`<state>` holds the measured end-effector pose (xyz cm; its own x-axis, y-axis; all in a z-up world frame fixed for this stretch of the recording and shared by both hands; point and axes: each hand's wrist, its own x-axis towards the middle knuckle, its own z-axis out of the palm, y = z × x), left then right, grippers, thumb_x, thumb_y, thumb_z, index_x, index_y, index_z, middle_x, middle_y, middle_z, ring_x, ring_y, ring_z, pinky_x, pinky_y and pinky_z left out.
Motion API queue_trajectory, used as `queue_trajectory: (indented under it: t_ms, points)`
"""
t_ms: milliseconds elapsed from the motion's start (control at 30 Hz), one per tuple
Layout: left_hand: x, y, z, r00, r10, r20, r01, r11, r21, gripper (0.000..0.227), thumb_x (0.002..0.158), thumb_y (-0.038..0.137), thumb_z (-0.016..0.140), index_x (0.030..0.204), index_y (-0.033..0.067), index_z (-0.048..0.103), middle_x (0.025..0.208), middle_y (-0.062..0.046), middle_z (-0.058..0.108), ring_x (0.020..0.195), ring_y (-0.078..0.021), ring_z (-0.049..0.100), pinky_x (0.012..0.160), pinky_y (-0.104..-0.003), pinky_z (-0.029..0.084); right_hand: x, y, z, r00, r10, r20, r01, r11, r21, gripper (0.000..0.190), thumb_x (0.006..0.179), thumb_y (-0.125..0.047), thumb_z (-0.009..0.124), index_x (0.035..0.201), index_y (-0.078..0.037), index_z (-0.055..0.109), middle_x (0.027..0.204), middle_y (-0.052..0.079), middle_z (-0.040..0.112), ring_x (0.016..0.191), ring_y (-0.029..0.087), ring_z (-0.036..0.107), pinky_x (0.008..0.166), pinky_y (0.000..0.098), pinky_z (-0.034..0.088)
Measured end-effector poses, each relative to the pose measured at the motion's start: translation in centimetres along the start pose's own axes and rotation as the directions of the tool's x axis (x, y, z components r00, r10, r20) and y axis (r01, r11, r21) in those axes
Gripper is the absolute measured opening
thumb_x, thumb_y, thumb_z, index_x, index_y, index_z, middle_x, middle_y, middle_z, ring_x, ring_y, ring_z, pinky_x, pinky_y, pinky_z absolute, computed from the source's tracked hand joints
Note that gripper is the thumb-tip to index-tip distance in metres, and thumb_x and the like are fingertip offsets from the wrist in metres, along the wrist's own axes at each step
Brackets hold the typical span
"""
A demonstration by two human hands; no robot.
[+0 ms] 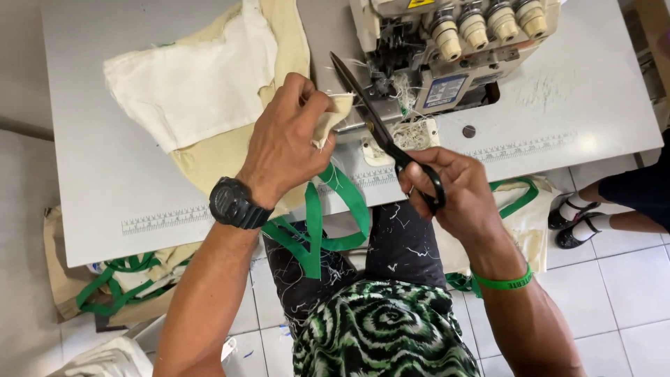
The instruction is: Trimming excess fabric with scissors and aligning bag components on a sewing machine table for assembly.
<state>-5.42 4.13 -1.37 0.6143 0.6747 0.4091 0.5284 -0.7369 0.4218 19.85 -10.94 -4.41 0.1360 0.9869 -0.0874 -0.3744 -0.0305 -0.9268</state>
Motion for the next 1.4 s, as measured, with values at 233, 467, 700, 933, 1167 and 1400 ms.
queue_trajectory:
  t_ms: [233,467,700,933,1167,1400]
  points:
    - [-5.9,3.1,-7.0,0.942,-0.005,0.335,0.207,0.794,-0.571,0.026,0.096,0.021,0.080,0.118,0.0077,0.081,0.131,-0.022,0.076,0.120,-0.0403,0.075,0.108,-0.054,0.060,-6.6,-4.6,-7.2,0.997,0.049,0.067,-0.002,0.824,-0.567,0.039,0.086,-0.023,0.081,0.110,0.008,0.078,0.069,0.018,0.077,0.048,0.020,0.073,0.035,0.0260,0.053]
    - [-10.7,3.7,-0.7,0.861,-0.509,-0.029,0.439,0.770,-0.463,0.017,0.109,0.025,0.070,0.104,0.0090,0.070,0.080,-0.001,0.071,0.061,-0.0089,0.060,0.051,-0.022,0.051,-12.3,-7.8,-11.9,0.900,-0.112,-0.421,-0.279,0.592,-0.756,0.034,0.105,0.009,0.078,0.135,0.021,0.068,0.094,0.032,0.071,0.057,0.024,0.040,0.050,0.0345,0.029]
    - [-9.3,4.1,4.1,0.750,-0.645,0.150,0.650,0.675,-0.348,0.047,0.098,0.018,0.082,0.130,0.0067,0.050,0.091,-0.002,0.065,0.073,-0.0197,0.066,0.062,-0.038,0.058,-0.6,-1.8,-19.8,0.942,-0.310,-0.131,-0.141,-0.009,-0.990,0.047,0.111,-0.020,0.077,0.148,0.009,0.079,0.120,0.032,0.080,0.107,0.043,0.076,0.106,0.0445,0.056]
    - [-10.1,5.4,4.5,0.755,-0.638,0.153,0.579,0.539,-0.611,0.060,0.096,0.032,0.083,0.149,0.0163,0.061,0.115,-0.006,0.073,0.081,-0.0119,0.070,0.078,-0.027,0.067,0.9,-1.1,-21.6,0.947,-0.303,0.107,0.013,-0.294,-0.956,0.047,0.108,-0.005,0.080,0.152,0.012,0.079,0.129,0.039,0.065,0.116,0.055,0.060,0.096,0.0616,0.055]
    - [-8.8,5.8,6.8,0.605,-0.795,0.045,0.578,0.399,-0.712,0.025,0.101,0.003,0.063,0.123,0.0058,0.052,0.116,-0.010,0.069,0.095,-0.0199,0.073,0.073,-0.031,0.066,-0.2,-7.9,-2.4,0.903,-0.149,0.402,0.419,0.102,-0.902,0.038,0.104,-0.004,0.082,0.136,0.015,0.073,0.121,0.030,0.078,0.101,0.035,0.079,0.083,0.0410,0.069]
    - [-14.1,-5.1,2.8,0.673,-0.635,-0.380,0.707,0.703,0.077,0.037,0.108,0.038,0.064,0.090,0.0064,0.062,0.082,-0.019,0.069,0.075,-0.0469,0.067,0.061,-0.063,0.045,7.1,-7.5,10.9,0.538,-0.217,0.815,0.836,0.015,-0.548,0.032,0.108,-0.016,0.083,0.124,0.011,0.076,0.117,0.023,0.080,0.107,0.040,0.076,0.096,0.0509,0.063]
